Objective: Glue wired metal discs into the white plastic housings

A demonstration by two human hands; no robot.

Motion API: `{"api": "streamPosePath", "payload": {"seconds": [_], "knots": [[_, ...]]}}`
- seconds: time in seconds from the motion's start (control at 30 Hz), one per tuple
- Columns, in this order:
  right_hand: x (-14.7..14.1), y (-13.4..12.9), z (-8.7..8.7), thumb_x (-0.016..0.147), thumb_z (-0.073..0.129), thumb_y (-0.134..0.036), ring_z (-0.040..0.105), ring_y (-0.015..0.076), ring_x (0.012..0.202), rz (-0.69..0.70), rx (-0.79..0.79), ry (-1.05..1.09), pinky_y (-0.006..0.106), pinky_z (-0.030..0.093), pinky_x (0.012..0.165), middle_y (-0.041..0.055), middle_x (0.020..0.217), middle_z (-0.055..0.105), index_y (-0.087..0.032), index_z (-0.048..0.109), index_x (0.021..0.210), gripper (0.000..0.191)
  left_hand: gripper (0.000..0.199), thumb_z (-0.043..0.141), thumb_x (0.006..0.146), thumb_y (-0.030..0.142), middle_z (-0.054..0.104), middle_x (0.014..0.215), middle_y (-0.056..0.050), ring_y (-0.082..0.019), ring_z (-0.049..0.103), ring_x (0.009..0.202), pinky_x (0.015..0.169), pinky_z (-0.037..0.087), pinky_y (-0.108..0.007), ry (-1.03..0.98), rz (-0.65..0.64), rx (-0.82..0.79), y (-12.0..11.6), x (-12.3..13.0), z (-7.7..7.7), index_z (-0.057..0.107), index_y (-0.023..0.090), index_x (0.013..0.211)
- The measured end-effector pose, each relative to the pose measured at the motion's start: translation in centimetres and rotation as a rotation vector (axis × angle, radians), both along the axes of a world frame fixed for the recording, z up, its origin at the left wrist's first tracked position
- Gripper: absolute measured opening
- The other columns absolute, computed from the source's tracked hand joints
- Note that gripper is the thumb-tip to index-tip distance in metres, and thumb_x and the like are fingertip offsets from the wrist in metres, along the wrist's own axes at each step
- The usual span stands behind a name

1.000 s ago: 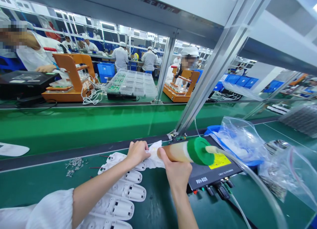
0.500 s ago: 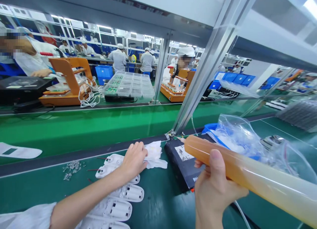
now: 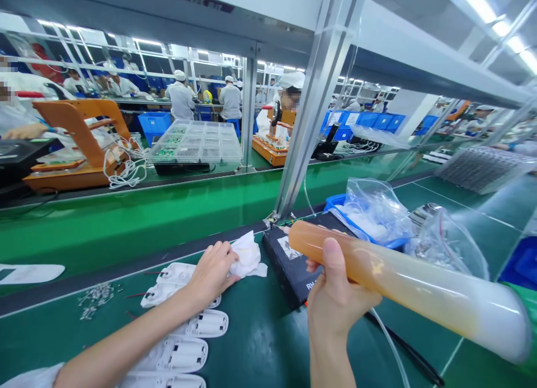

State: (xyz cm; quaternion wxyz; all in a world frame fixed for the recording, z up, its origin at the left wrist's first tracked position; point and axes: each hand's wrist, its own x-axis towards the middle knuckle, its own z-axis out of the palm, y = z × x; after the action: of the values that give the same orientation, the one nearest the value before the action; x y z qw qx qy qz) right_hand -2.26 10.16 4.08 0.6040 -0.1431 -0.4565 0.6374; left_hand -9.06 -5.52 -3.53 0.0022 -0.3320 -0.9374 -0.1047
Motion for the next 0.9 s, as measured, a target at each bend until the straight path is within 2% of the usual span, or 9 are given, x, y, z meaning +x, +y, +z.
{"api": "streamPosePath", "payload": {"seconds": [0.17,0.43,0.53,0.73,0.8,0.9], "knots": [[0.0,0.1,-0.2,0.059,0.076,-0.029,0.050,0.0135,0.044,-0.014,-0.023,-0.016,0.026,0.033,0.032,0.0028,0.071,0.056,-0.011,0.056,0.075,0.031,0.005,0.056,0.079,0.013,0.053,0.090,-0.005,-0.021,0.046,0.090,0.078,0.036,-0.035,0.019,0.014,-0.003,0.7,-0.9,-0.7,0.058,0.014,0.083],[0.1,0.3,-0.3,0.061,0.075,-0.029,0.054,0.0160,0.050,-0.006,-0.010,-0.003,0.025,0.034,0.033,0.0045,0.072,0.057,-0.010,0.057,0.075,0.030,0.013,0.045,0.086,0.017,0.052,0.093,-0.004,-0.021,0.044,0.095,0.082,0.034,-0.036,0.106,0.134,0.080,2.0,-4.0,2.4,0.054,0.015,0.096],[0.2,0.5,-0.4,0.061,0.075,-0.029,0.053,0.0153,0.049,-0.019,-0.016,0.018,0.025,0.033,0.032,0.0038,0.071,0.057,-0.010,0.057,0.074,0.029,0.016,0.044,0.084,0.012,0.052,0.097,-0.006,-0.022,0.044,0.096,0.082,0.032,-0.037,0.104,0.102,0.070,2.2,-3.2,2.0,0.054,0.014,0.096],[0.1,0.4,-0.6,0.061,0.075,-0.028,0.049,0.0124,0.044,-0.009,-0.016,0.002,0.025,0.033,0.032,0.0042,0.073,0.058,-0.009,0.057,0.075,0.030,0.024,0.045,0.076,0.003,0.058,0.092,-0.004,-0.020,0.050,0.088,0.078,0.034,-0.034,-0.053,-0.064,0.037,0.3,0.3,-0.2,0.061,0.020,0.084],[0.1,0.2,-0.6,0.060,0.076,-0.029,0.052,0.0139,0.047,-0.005,-0.030,-0.014,0.025,0.034,0.032,0.0047,0.074,0.058,-0.009,0.057,0.075,0.032,0.026,0.047,0.073,0.003,0.059,0.094,-0.003,-0.020,0.050,0.088,0.077,0.036,-0.034,-0.093,-0.085,0.052,-0.3,1.0,-0.1,0.062,0.020,0.086],[0.1,0.0,-0.5,0.058,0.076,-0.031,0.052,0.0143,0.046,0.019,-0.052,-0.034,0.025,0.035,0.031,0.0041,0.073,0.057,-0.009,0.055,0.075,0.035,0.029,0.045,0.072,0.004,0.059,0.097,-0.005,-0.022,0.050,0.090,0.078,0.037,-0.037,-0.113,-0.068,0.098,-0.8,1.8,0.8,0.063,0.019,0.089]]}}
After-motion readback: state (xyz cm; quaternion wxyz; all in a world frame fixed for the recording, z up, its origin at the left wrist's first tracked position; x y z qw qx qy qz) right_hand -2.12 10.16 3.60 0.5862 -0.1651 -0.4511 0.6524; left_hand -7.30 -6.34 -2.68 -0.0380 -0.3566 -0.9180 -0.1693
